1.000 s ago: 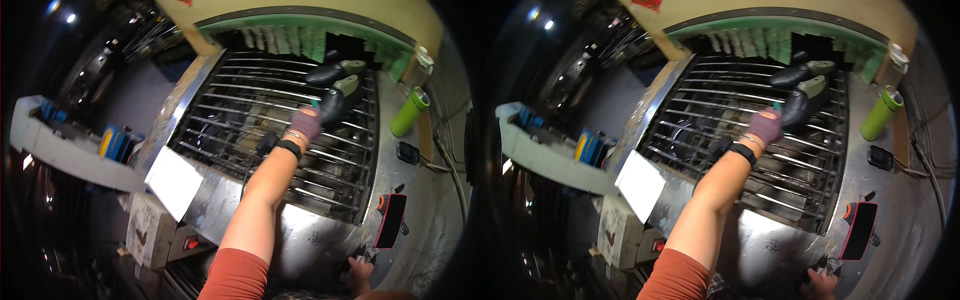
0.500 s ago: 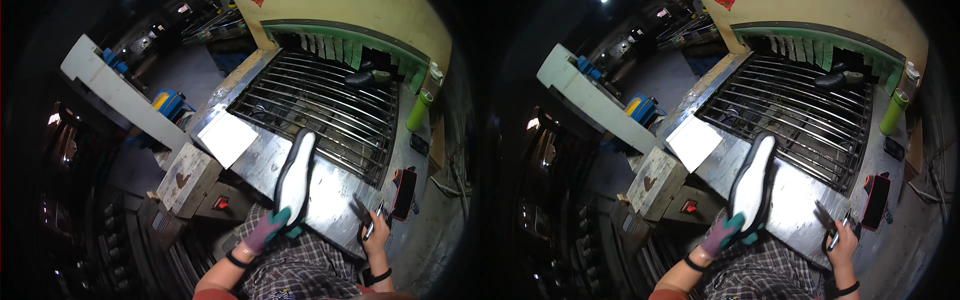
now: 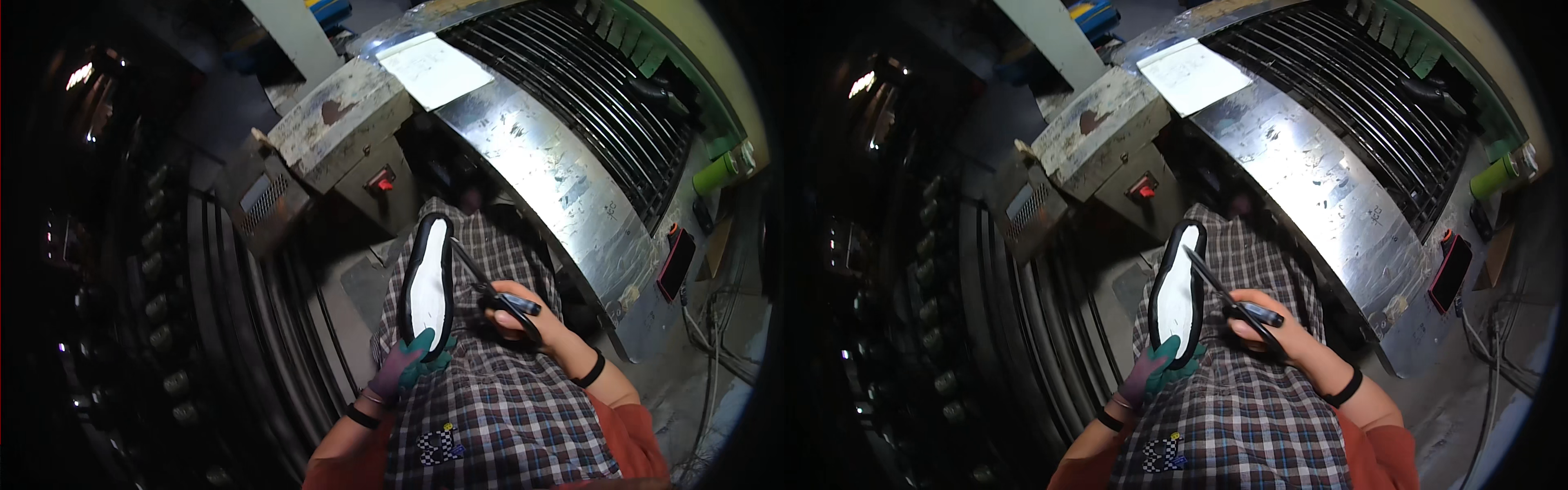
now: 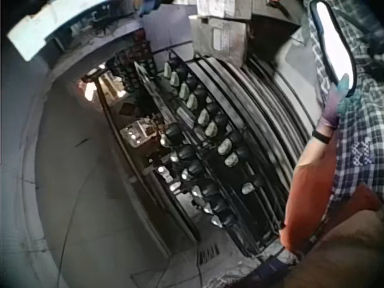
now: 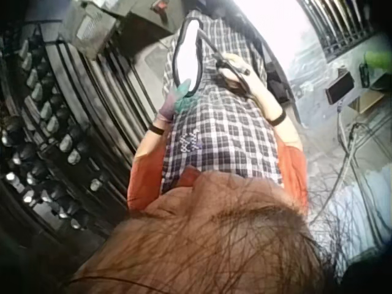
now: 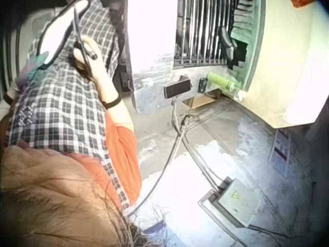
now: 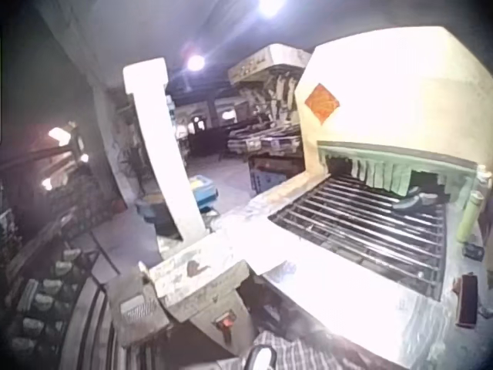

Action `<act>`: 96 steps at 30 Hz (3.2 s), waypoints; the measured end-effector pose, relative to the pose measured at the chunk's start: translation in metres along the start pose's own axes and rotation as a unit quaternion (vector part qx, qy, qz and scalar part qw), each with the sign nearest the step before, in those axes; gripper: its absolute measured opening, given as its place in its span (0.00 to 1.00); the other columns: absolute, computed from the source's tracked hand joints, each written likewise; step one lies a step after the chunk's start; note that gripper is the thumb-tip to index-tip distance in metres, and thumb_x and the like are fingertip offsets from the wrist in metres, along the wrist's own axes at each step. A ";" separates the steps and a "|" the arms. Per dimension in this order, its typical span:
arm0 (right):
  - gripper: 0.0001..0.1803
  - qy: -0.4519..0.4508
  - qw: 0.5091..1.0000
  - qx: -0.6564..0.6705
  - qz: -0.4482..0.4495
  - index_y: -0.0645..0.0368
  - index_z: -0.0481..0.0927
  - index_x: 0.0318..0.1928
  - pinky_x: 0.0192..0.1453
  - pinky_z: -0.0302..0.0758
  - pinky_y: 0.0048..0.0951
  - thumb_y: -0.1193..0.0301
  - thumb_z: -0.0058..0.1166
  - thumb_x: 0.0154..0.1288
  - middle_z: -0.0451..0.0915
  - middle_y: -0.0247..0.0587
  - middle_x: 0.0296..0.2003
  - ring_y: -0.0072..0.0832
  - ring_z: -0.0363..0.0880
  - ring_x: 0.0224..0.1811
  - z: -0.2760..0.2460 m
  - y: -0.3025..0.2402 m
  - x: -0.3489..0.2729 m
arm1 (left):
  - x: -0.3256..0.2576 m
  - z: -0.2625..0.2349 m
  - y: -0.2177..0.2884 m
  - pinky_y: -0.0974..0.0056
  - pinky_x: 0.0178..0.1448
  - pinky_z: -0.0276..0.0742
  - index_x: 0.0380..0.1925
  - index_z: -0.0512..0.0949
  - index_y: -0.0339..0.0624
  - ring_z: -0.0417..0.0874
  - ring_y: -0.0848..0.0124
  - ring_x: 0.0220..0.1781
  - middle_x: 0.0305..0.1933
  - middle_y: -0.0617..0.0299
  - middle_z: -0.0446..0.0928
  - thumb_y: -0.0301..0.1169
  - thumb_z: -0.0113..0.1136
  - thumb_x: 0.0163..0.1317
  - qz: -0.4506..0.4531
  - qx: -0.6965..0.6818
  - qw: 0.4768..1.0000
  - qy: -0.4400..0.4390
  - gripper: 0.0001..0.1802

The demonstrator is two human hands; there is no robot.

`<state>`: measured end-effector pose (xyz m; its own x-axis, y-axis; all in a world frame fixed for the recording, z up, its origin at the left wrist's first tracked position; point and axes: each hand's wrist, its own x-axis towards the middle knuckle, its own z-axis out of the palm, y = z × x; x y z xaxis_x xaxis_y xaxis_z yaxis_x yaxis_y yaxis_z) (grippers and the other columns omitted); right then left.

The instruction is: Trimming excess material from shoe soles using a pair of scissors and a trimmer tool.

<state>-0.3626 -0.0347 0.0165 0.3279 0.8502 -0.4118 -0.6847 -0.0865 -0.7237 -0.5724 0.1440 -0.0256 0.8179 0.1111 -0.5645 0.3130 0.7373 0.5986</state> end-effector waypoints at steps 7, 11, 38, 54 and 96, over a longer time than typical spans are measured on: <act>0.27 -0.045 0.993 0.055 0.097 0.56 0.66 0.61 0.21 0.58 0.17 0.69 0.62 0.64 0.72 0.30 0.29 0.13 0.62 0.20 0.030 0.022 0.022 | 0.001 -0.036 -0.027 0.50 0.65 0.73 0.67 0.56 0.33 0.72 0.55 0.64 0.64 0.50 0.68 0.35 0.63 0.62 0.016 -0.027 0.999 -0.012 0.38; 0.25 -0.050 0.993 0.052 0.091 0.55 0.67 0.60 0.21 0.56 0.17 0.70 0.60 0.65 0.72 0.29 0.29 0.12 0.61 0.20 0.034 0.026 0.027 | 0.002 -0.042 -0.030 0.61 0.65 0.71 0.63 0.64 0.31 0.75 0.67 0.60 0.61 0.55 0.72 0.28 0.59 0.64 0.020 -0.041 0.999 0.005 0.29; 0.29 -0.031 0.660 -0.723 -0.200 0.54 0.76 0.53 0.36 0.77 0.39 0.72 0.64 0.45 0.78 0.43 0.32 0.42 0.80 0.33 0.025 -0.011 0.011 | 0.005 -0.072 -0.050 0.66 0.64 0.69 0.62 0.66 0.33 0.75 0.72 0.58 0.58 0.59 0.74 0.31 0.64 0.61 -0.012 -0.008 1.000 0.020 0.31; 0.31 -0.138 0.572 -0.801 -0.109 0.54 0.76 0.55 0.35 0.78 0.38 0.73 0.62 0.44 0.79 0.43 0.31 0.41 0.81 0.31 0.033 -0.045 0.021 | -0.002 -0.049 -0.020 0.66 0.66 0.68 0.62 0.66 0.32 0.73 0.71 0.61 0.60 0.58 0.73 0.23 0.65 0.58 -0.012 -0.035 0.999 0.009 0.32; 0.30 -0.062 0.588 -0.772 -0.235 0.50 0.78 0.54 0.30 0.76 0.37 0.69 0.64 0.44 0.78 0.40 0.30 0.38 0.79 0.28 0.033 -0.002 0.019 | -0.004 -0.043 -0.017 0.69 0.57 0.74 0.58 0.71 0.30 0.79 0.73 0.52 0.54 0.58 0.78 0.33 0.67 0.58 -0.033 -0.088 0.995 -0.024 0.29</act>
<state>-0.3761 -0.0009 0.0286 0.1297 0.9915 0.0085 0.8999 -0.1141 -0.4209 -0.6013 0.1594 -0.0581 0.8213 0.0296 -0.5697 0.2809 0.8482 0.4490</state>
